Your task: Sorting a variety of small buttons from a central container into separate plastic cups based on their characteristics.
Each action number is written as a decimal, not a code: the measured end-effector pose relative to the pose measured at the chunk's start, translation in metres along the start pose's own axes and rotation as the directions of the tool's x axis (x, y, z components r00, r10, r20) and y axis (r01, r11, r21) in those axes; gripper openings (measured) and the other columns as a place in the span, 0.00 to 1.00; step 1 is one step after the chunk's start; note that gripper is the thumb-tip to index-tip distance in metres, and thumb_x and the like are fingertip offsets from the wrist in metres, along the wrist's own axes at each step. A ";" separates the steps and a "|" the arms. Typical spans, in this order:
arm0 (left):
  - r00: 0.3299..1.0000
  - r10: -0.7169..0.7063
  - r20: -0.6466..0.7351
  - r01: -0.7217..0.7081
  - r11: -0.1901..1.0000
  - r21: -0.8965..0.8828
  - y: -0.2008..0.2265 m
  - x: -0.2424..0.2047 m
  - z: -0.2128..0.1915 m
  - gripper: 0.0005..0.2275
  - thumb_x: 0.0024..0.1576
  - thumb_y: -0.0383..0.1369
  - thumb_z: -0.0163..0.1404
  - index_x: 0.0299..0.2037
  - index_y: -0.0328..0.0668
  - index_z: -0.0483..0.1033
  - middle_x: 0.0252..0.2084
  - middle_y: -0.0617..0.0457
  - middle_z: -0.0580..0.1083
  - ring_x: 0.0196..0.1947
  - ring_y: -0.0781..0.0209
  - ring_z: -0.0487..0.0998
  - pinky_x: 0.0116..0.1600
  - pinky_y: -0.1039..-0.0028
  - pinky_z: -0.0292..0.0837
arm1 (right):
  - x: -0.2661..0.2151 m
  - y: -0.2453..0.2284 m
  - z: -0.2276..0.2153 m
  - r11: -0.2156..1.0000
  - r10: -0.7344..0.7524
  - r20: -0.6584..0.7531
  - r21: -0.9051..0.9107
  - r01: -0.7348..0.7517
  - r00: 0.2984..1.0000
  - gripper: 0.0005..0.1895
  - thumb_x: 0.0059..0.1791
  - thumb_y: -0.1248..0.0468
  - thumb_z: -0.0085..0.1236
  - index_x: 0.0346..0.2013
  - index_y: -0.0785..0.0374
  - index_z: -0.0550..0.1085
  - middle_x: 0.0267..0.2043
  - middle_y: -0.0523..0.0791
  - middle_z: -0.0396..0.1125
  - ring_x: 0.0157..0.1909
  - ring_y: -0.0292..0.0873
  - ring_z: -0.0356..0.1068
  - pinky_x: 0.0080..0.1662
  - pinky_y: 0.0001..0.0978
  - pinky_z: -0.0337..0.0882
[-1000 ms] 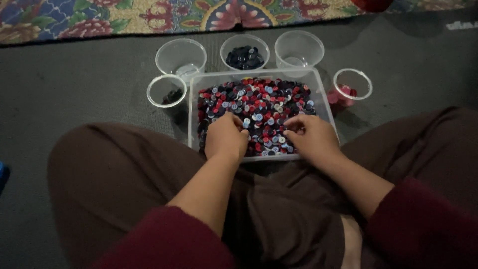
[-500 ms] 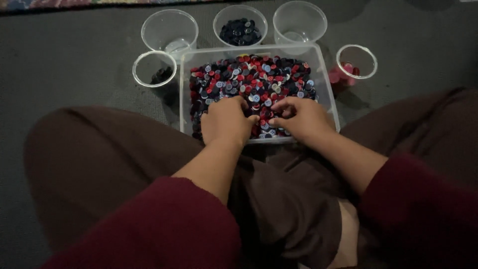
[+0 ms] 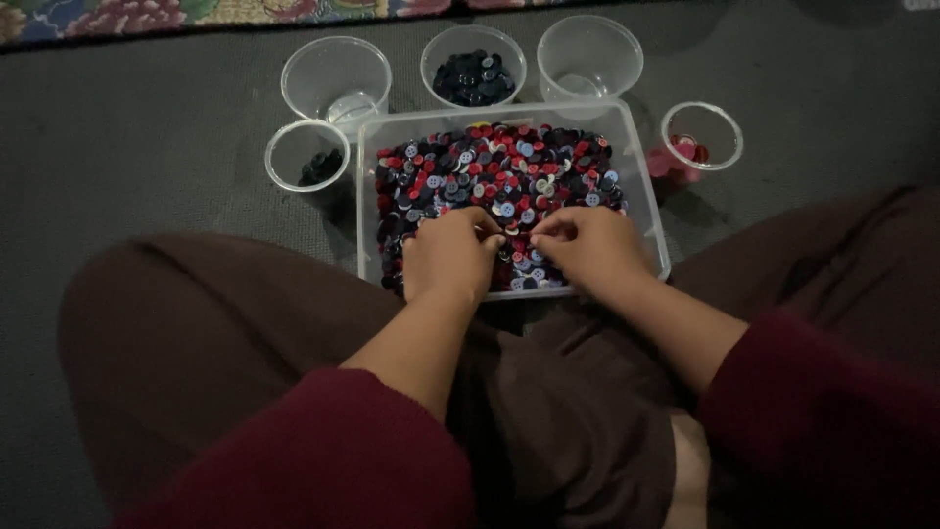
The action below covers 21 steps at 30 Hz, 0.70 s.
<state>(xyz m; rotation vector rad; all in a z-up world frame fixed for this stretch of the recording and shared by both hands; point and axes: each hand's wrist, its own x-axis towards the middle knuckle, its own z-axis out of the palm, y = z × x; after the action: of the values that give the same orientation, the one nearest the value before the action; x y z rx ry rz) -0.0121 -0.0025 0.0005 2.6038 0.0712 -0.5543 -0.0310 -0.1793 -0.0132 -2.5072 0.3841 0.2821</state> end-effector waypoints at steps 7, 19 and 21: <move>0.998 -0.040 -0.054 0.034 0.994 -0.108 -0.002 -0.002 -0.003 0.06 0.60 0.41 0.54 0.45 0.68 0.83 0.43 0.64 0.83 0.57 0.49 0.79 0.59 0.63 0.68 | 0.001 0.005 -0.001 0.999 -0.047 0.004 -0.026 0.047 0.999 0.13 0.43 0.55 0.67 0.42 0.39 0.84 0.35 0.38 0.78 0.46 0.46 0.77 0.48 0.42 0.76; 0.960 -0.236 -0.148 0.177 0.926 -0.334 -0.008 0.002 -0.004 0.09 0.62 0.40 0.53 0.50 0.60 0.83 0.46 0.56 0.82 0.53 0.43 0.81 0.58 0.55 0.77 | -0.003 -0.040 -0.008 0.875 -0.283 0.188 -0.351 0.333 0.941 0.14 0.49 0.56 0.63 0.50 0.41 0.81 0.45 0.48 0.72 0.53 0.55 0.74 0.49 0.49 0.76; 0.959 -0.246 -0.140 0.181 0.913 -0.366 -0.005 -0.002 -0.007 0.09 0.61 0.41 0.54 0.49 0.61 0.84 0.46 0.57 0.82 0.53 0.45 0.81 0.57 0.55 0.77 | 0.004 -0.031 -0.005 0.872 -0.282 0.186 -0.358 0.333 0.941 0.09 0.49 0.56 0.61 0.42 0.40 0.84 0.43 0.46 0.73 0.52 0.55 0.74 0.49 0.49 0.76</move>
<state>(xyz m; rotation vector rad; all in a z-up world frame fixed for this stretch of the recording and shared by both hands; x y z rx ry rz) -0.0116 0.0058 0.0046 2.3003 0.4783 -0.3354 -0.0165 -0.1584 0.0056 -2.8619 -0.1460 0.4211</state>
